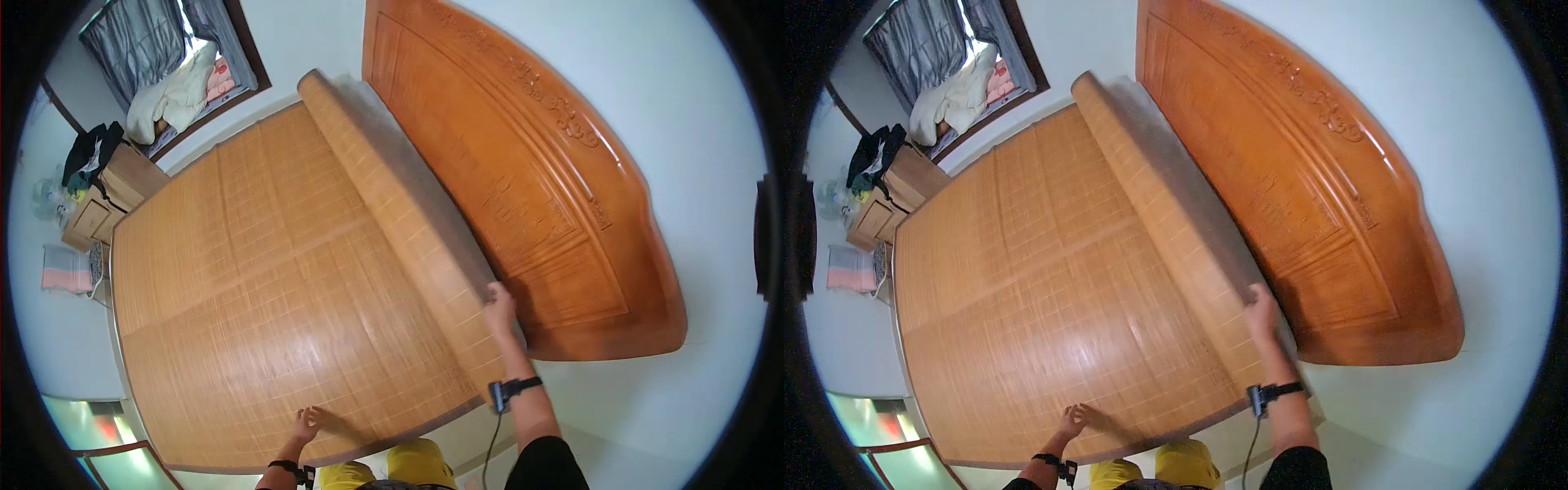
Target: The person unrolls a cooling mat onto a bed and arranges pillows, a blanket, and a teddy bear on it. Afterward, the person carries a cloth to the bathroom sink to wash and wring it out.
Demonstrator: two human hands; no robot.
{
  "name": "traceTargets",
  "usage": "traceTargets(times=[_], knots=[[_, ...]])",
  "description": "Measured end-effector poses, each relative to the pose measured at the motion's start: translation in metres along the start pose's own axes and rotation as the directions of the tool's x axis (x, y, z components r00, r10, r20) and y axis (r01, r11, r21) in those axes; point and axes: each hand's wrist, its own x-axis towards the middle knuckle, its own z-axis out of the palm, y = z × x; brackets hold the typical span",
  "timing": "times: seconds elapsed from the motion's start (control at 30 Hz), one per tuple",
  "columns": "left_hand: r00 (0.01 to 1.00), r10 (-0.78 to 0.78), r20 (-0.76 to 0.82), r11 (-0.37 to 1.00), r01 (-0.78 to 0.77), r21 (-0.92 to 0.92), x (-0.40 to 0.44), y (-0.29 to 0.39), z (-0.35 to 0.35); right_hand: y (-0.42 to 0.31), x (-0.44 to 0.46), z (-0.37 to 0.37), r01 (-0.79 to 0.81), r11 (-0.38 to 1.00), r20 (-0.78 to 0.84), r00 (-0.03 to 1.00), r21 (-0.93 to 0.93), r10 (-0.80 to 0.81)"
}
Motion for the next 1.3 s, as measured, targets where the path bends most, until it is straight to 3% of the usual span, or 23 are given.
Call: traceTargets(times=[0.07, 0.1, 0.2, 0.27, 0.3, 0.37, 0.47, 0.53, 0.57, 0.6, 0.63, 0.67, 0.73, 0.77, 0.83, 0.9, 0.93, 1.0, 1.03, 1.1, 1.17, 1.2, 1.3], knots=[[0.999, -0.035, -0.023, 0.996, 0.037, 0.080, -0.017, 0.030, -0.014, -0.008, 0.032, -0.048, -0.201, 0.873, -0.009, 0.975, -0.444, 0.220], [0.999, -0.024, -0.024, 0.997, 0.025, 0.079, -0.023, 0.039, -0.019, 0.010, 0.043, -0.053, -0.175, 0.857, -0.068, 0.984, -0.485, 0.163], [1.000, 0.024, 0.001, 0.998, -0.024, 0.063, -0.029, 0.046, -0.031, 0.019, 0.048, -0.063, -0.201, 0.819, 0.013, 0.969, -0.538, 0.246], [0.996, 0.008, -0.092, 0.998, -0.003, 0.056, -0.037, 0.039, -0.031, 0.008, 0.020, -0.056, 0.052, 0.799, -0.063, 0.992, -0.599, -0.112], [0.995, 0.008, -0.102, 0.999, -0.003, 0.051, -0.039, 0.038, -0.034, 0.002, 0.006, -0.050, 0.061, 0.801, -0.063, 0.990, -0.596, -0.123], [0.997, -0.033, -0.073, 0.993, 0.041, 0.111, -0.048, 0.033, -0.040, 0.000, -0.031, -0.030, 0.086, 0.865, 0.018, 0.996, -0.495, -0.088], [0.993, -0.054, -0.102, 0.997, 0.059, 0.041, -0.059, 0.019, -0.055, 0.019, -0.102, 0.012, 0.108, 0.846, 0.327, 0.941, -0.522, 0.082], [0.987, -0.117, -0.110, 0.988, 0.105, -0.111, -0.069, 0.008, -0.063, 0.018, -0.150, 0.031, 0.198, 0.820, 0.527, 0.838, -0.537, 0.142], [0.982, -0.165, -0.090, 0.960, 0.139, -0.244, -0.080, -0.002, -0.063, 0.046, -0.171, 0.052, 0.394, 0.773, 0.621, 0.784, -0.498, 0.000], [0.972, -0.197, -0.126, 0.946, 0.155, -0.285, -0.090, -0.019, -0.060, -0.038, -0.172, 0.012, 0.433, 0.728, 0.781, 0.584, -0.531, 0.223], [0.975, -0.203, -0.090, 0.904, 0.151, -0.401, -0.101, -0.038, -0.059, 0.018, -0.202, 0.057, 0.459, 0.812, 0.860, 0.500, -0.362, 0.101], [0.979, -0.197, -0.058, 0.847, 0.140, -0.513, -0.118, -0.058, -0.057, 0.078, -0.232, 0.103, 0.460, 0.869, 0.915, 0.403, -0.180, -0.024], [0.966, -0.254, -0.034, 0.779, 0.184, -0.600, -0.161, -0.103, -0.060, 0.032, -0.262, 0.102, 0.250, 0.962, 0.978, 0.201, -0.109, 0.059], [0.959, -0.281, 0.033, 0.727, 0.235, -0.645, -0.186, -0.124, -0.060, 0.004, -0.274, 0.100, 0.307, 0.947, 0.983, 0.179, -0.096, 0.042], [0.941, -0.337, -0.013, 0.694, 0.239, -0.679, -0.251, -0.150, -0.066, -0.041, -0.295, 0.107, 0.519, 0.849, 0.989, 0.145, -0.095, 0.022], [0.874, -0.486, 0.014, 0.734, 0.416, -0.537, -0.313, -0.205, -0.063, -0.051, -0.302, 0.138, 0.564, 0.822, 0.988, 0.157, -0.085, -0.005], [0.867, -0.498, 0.009, 0.706, 0.412, -0.576, -0.342, -0.233, -0.051, -0.054, -0.305, 0.149, 0.559, 0.823, 0.981, 0.191, -0.100, -0.010], [0.781, -0.623, -0.039, 0.658, 0.496, -0.566, -0.391, -0.299, -0.032, -0.084, -0.319, 0.162, 0.281, 0.920, 0.911, 0.383, -0.273, 0.153], [0.773, -0.634, -0.024, 0.630, 0.499, -0.595, -0.416, -0.328, -0.019, -0.094, -0.326, 0.173, 0.315, 0.907, 0.917, 0.368, -0.279, 0.153], [0.734, -0.612, -0.295, 0.779, 0.498, -0.380, -0.462, -0.372, 0.001, -0.111, -0.341, 0.206, 0.269, 0.912, 0.851, 0.506, -0.310, 0.140], [0.691, -0.652, -0.313, 0.737, 0.480, -0.475, -0.505, -0.394, 0.010, -0.174, -0.379, 0.204, 0.205, 0.913, 0.884, 0.393, -0.354, 0.254], [0.702, -0.676, -0.224, 0.676, 0.469, -0.568, -0.529, -0.390, 0.002, -0.225, -0.404, 0.194, 0.177, 0.908, 0.891, 0.333, -0.380, 0.309], [0.721, -0.681, -0.130, 0.600, 0.448, -0.663, -0.570, -0.426, 0.013, -0.268, -0.436, 0.242, 0.392, 0.824, 0.912, 0.152, -0.408, 0.380]])
